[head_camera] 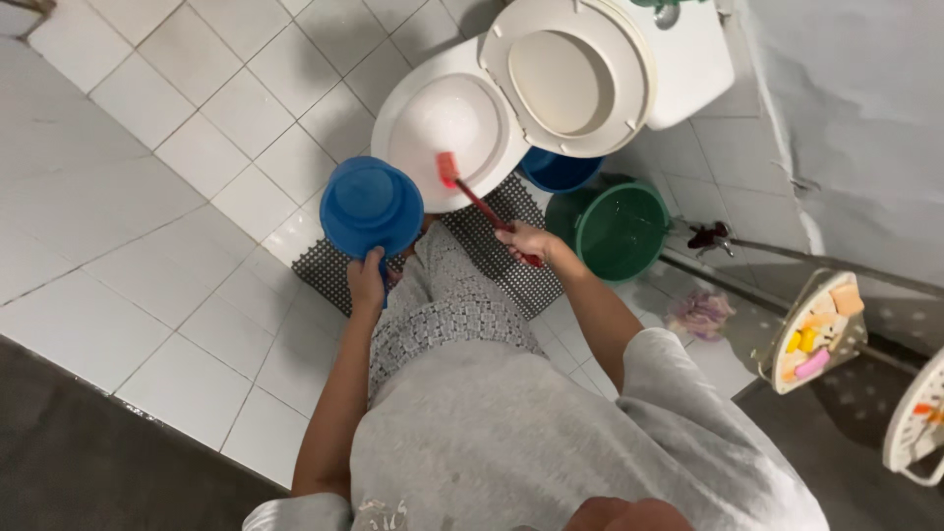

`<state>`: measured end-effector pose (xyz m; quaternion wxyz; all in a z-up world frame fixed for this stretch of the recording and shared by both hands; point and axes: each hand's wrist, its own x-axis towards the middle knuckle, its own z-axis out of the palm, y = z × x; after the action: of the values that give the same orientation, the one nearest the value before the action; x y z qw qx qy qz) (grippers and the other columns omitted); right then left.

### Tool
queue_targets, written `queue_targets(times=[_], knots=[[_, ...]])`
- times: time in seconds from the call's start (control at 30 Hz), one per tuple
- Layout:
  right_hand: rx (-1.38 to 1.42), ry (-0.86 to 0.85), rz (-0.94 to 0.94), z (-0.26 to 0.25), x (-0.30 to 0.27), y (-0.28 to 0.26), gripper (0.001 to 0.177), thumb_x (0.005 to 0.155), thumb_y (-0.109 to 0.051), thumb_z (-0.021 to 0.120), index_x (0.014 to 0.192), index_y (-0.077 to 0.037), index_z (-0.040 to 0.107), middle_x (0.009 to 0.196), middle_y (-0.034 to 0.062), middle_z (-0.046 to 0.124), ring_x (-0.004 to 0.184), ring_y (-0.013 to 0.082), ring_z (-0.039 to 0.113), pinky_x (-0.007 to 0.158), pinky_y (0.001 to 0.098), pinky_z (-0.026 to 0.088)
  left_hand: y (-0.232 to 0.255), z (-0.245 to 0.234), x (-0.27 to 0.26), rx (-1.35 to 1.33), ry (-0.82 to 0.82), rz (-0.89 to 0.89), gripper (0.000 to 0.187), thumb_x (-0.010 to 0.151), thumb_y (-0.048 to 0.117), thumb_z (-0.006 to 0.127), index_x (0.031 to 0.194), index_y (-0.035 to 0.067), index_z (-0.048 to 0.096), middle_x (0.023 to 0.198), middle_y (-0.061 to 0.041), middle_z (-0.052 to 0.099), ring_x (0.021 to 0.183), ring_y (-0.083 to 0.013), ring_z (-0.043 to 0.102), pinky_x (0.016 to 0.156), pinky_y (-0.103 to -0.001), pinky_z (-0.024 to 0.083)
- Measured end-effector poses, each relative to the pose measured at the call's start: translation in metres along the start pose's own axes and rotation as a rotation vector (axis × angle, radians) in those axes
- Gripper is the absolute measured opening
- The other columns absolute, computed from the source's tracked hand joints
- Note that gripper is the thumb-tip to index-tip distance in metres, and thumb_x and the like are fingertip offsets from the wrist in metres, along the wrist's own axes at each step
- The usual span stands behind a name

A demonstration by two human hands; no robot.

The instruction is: The person cleans a toilet by first pouring a white powder into the bowl and scrubbing with a brush. They then pour water from a blue jug into the bowl and continue scrubbing. Finally, they use a sponge to wipe the toilet seat and lid.

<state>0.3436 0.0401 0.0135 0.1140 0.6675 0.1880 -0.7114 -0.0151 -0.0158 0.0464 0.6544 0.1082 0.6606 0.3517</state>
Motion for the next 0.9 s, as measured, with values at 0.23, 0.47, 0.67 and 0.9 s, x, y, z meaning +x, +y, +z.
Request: queue_targets(times=[0.23,0.47,0.67,0.9], knots=[[-0.531,0.265,-0.058,0.011,0.023,-0.035,0.034,0.100,-0.021,0.053,0.104,0.009,0.068,0.073,0.0184,0.063,0.063,0.0319,0.062,0.056,0.0452,0.050,-0.001,0.008,0.013,-0.152,0.066,-0.034,0.024,0.096,0.020,0.060,0.089,-0.003,0.063,0.060,-0.009,0.058,0.049,-0.0190,0.059,0.053,-0.036,0.057],[-0.962,0.511,-0.341,0.012,0.109,-0.128,0.031,0.096,-0.018,0.053,0.095,0.005,0.072,0.086,0.0218,0.069,0.077,0.0368,0.067,0.069,0.0484,0.054,-0.025,0.007,0.037,-0.208,0.108,-0.074,0.025,0.095,0.018,0.060,0.085,-0.005,0.064,0.067,-0.007,0.060,0.053,-0.0168,0.059,0.056,-0.040,0.062],[-0.983,0.593,-0.469,0.006,0.120,-0.141,0.028,0.094,-0.016,0.052,0.088,0.001,0.074,0.090,0.0201,0.070,0.080,0.0355,0.068,0.071,0.0468,0.055,-0.039,-0.008,0.017,-0.147,0.146,-0.108,0.032,0.097,0.021,0.061,0.083,-0.008,0.065,0.065,-0.009,0.060,0.052,-0.0191,0.062,0.058,-0.039,0.063],[0.759,0.212,-0.406,0.033,0.070,-0.091,0.018,0.098,-0.017,0.052,0.097,-0.002,0.063,0.073,0.0072,0.053,0.058,0.0187,0.050,0.049,0.0322,0.038,-0.026,-0.014,0.009,-0.168,0.140,-0.073,0.033,0.095,0.023,0.062,0.078,-0.004,0.064,0.061,-0.009,0.059,0.048,-0.0188,0.060,0.054,-0.038,0.059]])
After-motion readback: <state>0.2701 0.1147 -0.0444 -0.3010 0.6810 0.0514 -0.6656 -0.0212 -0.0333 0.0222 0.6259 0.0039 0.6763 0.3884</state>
